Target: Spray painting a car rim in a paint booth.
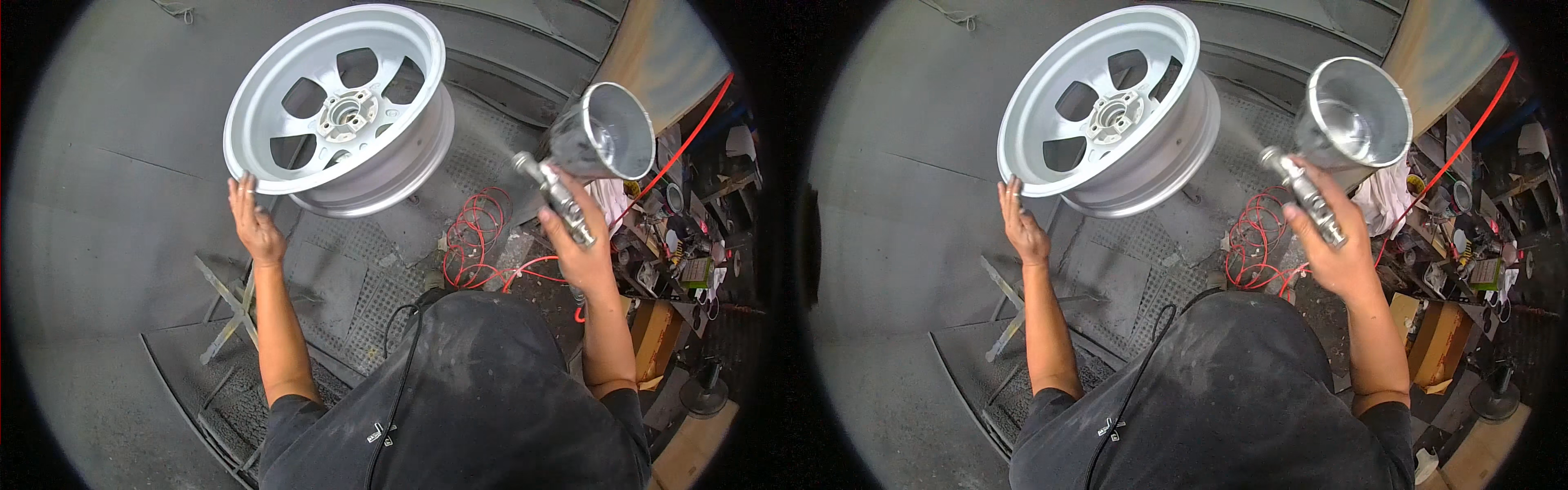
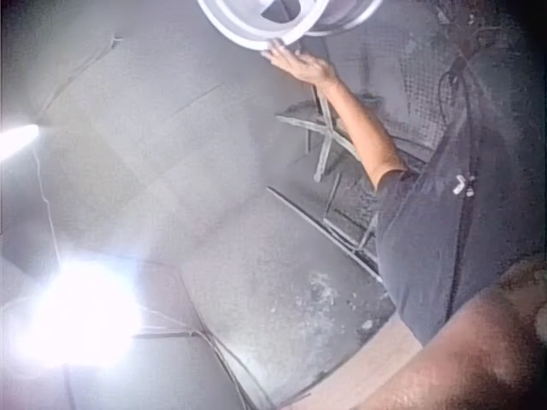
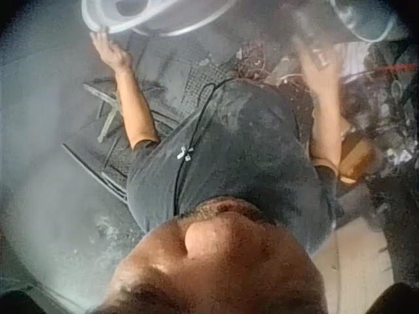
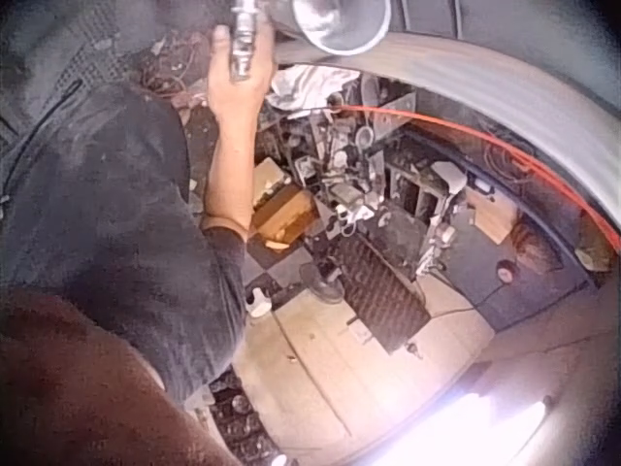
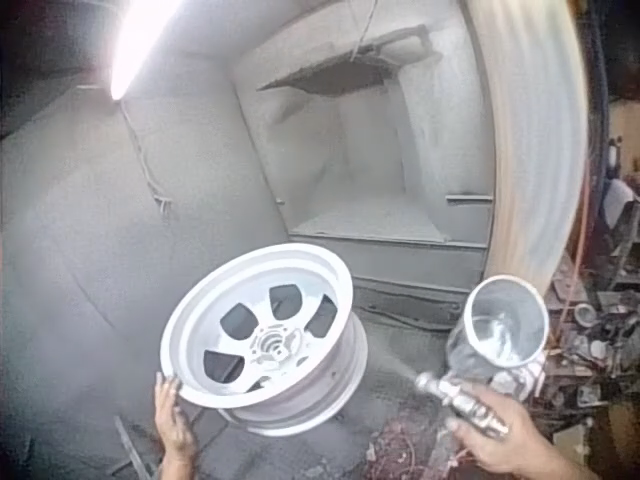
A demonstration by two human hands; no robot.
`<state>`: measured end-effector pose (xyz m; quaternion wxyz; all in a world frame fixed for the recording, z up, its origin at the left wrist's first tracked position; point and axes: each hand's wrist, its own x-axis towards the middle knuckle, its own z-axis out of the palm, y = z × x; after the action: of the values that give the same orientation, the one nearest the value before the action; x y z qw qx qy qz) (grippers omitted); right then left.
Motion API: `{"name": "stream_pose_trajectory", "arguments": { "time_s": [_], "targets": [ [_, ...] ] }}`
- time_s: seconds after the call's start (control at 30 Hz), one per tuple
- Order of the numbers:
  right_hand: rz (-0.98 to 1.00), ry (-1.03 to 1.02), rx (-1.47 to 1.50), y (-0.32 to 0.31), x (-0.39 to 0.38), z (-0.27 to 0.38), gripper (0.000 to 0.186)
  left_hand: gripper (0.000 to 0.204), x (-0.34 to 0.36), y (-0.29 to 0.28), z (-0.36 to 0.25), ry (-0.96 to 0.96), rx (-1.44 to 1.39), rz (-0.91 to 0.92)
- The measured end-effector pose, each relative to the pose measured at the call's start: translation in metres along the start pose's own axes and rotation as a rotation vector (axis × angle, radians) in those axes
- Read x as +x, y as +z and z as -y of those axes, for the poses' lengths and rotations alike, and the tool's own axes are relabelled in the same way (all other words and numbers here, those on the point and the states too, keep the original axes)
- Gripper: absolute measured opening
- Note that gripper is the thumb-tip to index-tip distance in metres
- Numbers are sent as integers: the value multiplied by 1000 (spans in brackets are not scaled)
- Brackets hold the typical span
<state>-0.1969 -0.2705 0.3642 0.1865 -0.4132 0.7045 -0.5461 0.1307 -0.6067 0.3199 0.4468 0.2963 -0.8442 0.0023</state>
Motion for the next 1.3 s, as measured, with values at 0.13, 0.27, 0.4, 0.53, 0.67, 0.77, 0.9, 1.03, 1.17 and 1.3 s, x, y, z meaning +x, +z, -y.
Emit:
{"name": "stream_pose_trajectory", "arguments": {
  "time_s": [0.13,0.27,0.4,0.53,0.67,0.77,0.9,1.03,1.17,1.3],
  "targets": [
    [14,69,75,7,-1,-5,46,63,-14,12,-56,31,-28,56],
    [409,231,324,17,-20,12,47,64,-15,23,-101,40,-9,62],
    [507,166,306,32,-28,10,44,64,-14,23,-95,-44,-65,70],
    [312,99,40,20,-14,-4,42,57,-13,22,-76,13,-138,7],
    [24,-68,-121,10,-2,-20,45,59,-11,22,-65,45,-118,-13],
    [-1,142,24,9,-3,-25,46,59,-9,25,-54,49,-132,-30],
    [248,135,77,20,-19,-21,45,59,-8,22,-27,58,-155,-64],
    [591,329,396,15,-32,5,45,58,-1,17,2,55,-179,-85],
    [462,6,185,11,-27,13,45,53,8,6,29,54,-145,-43],
    [202,19,42,0,-13,7,45,50,13,2,33,-43,-1,-12]
  ]
}}
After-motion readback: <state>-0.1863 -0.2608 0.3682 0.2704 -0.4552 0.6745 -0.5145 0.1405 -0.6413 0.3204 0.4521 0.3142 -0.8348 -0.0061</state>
